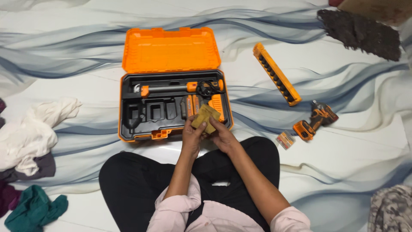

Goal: The person sits on the floor and wipes a yellow power tool charger and a black power cord with a cloth. They place the charger and cord into an orange toolbox, then pick up a cordless drill and wipe it with the cloth.

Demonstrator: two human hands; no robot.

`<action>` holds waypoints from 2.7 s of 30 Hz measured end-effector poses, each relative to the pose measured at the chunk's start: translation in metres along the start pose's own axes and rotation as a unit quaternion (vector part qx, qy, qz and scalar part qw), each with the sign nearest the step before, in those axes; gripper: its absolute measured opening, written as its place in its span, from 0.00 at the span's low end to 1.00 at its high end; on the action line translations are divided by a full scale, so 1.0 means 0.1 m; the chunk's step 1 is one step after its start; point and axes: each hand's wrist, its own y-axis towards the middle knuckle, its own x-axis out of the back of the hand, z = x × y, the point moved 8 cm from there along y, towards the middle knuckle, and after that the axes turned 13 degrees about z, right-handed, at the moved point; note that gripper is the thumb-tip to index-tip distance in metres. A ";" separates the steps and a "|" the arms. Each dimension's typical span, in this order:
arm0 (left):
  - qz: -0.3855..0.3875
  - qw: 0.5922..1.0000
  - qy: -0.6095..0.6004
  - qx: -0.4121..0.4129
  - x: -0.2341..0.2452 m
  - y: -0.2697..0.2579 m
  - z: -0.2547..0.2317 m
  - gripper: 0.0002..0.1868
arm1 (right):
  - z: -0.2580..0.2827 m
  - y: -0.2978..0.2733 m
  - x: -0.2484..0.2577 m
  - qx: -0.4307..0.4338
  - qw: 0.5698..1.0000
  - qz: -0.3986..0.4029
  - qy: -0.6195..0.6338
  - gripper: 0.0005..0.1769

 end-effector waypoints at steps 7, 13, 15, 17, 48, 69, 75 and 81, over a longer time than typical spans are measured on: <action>0.061 0.987 0.134 -0.062 -0.65 0.22 0.07 0.25 | 0.60 -0.29 0.19 0.146 0.977 -0.115 -0.107 0.20; 0.188 0.951 0.240 -0.043 -1.76 0.38 0.65 0.28 | 1.30 -1.21 0.82 0.295 0.932 -0.200 -0.071 0.18; 0.221 0.925 0.308 -0.024 -2.11 0.36 0.99 0.29 | 1.42 -1.66 1.15 0.333 0.910 -0.237 -0.064 0.18; 0.261 0.896 0.360 0.004 -2.44 0.35 1.39 0.30 | 1.45 -2.10 1.53 0.355 0.891 -0.280 -0.037 0.20; 0.157 0.909 0.369 0.117 -2.78 1.29 3.46 0.29 | 2.08 -2.57 4.23 0.032 0.865 -0.483 -0.131 0.24; 0.175 0.973 0.047 0.139 -2.93 1.25 2.97 0.20 | 2.44 -2.98 2.82 0.223 0.872 -0.384 -0.206 0.15; 0.396 0.908 -0.074 0.113 -3.03 0.91 1.32 0.40 | 2.33 -2.53 1.29 0.241 0.918 -0.233 -0.213 0.15; 0.439 0.897 0.001 0.049 -2.02 0.46 -0.29 0.56 | 1.37 -1.64 0.06 0.180 0.963 -0.082 -0.181 0.19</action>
